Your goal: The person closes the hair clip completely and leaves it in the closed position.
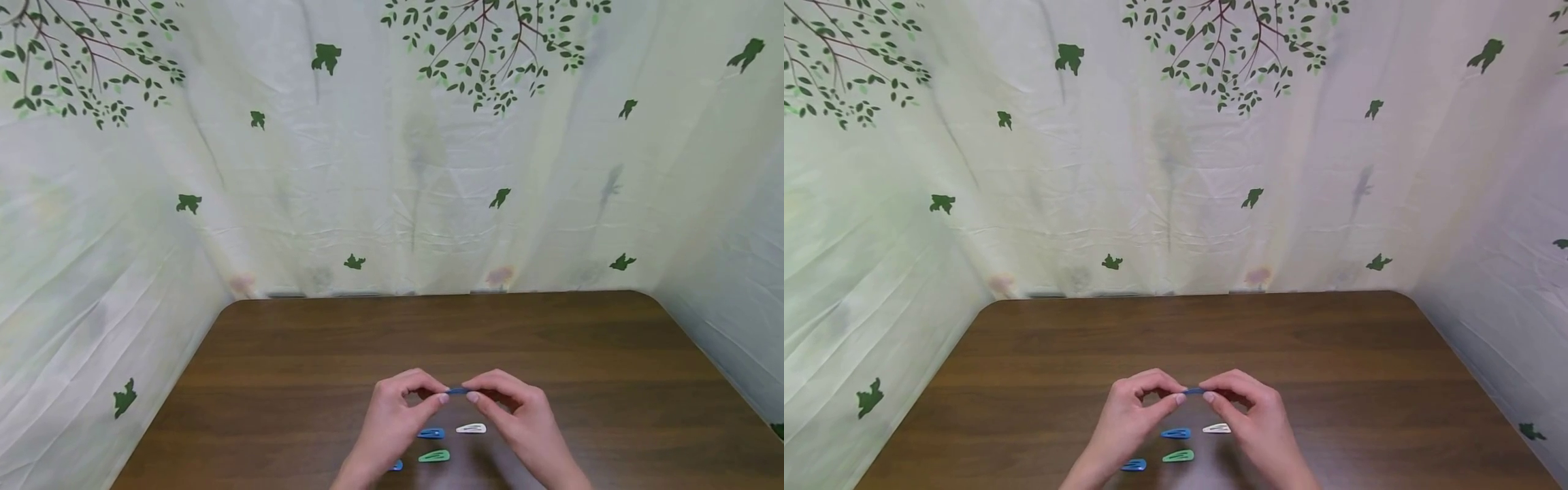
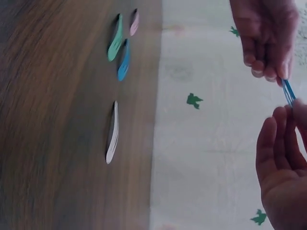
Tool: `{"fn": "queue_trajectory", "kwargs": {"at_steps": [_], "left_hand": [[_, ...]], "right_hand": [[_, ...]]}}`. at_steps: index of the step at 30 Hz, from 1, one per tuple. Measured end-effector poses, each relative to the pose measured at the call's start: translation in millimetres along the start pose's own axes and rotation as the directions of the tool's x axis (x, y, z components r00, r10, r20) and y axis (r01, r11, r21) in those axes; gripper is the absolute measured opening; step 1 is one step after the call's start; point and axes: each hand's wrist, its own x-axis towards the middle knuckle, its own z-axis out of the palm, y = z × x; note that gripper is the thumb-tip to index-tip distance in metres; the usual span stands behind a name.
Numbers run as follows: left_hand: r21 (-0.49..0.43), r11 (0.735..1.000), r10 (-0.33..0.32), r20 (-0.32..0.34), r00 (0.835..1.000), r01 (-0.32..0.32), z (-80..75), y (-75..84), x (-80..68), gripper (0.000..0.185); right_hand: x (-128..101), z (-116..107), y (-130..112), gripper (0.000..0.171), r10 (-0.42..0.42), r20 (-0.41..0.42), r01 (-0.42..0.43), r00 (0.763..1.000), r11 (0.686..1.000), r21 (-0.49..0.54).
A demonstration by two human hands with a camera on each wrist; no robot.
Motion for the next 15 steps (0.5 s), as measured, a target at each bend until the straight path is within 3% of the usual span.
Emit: {"fn": "queue_trajectory", "kwargs": {"at_steps": [7, 11, 15], "left_hand": [[-0.102, 0.99, -0.088, 0.108, 0.99, 0.099, -2.5, 2.2, -0.6, 0.005], [-0.133, 0.986, -0.084, 0.151, 0.985, 0.104, -1.5, 0.6, -1.1, 0.005], [-0.12, 0.99, -0.054, 0.144, 0.988, 0.072, -0.6, -0.3, -0.6, 0.005]], "right_hand": [[1, -9, 4, 0.015, 0.039, 0.114, -0.044, 0.993, 0.998, 0.042], [1, -12, 6, 0.014, 0.042, 0.165, -0.057, 0.985, 0.995, 0.087], [1, -13, 3, 0.012, 0.146, 0.172, -0.172, 0.974, 0.974, 0.146]]}}
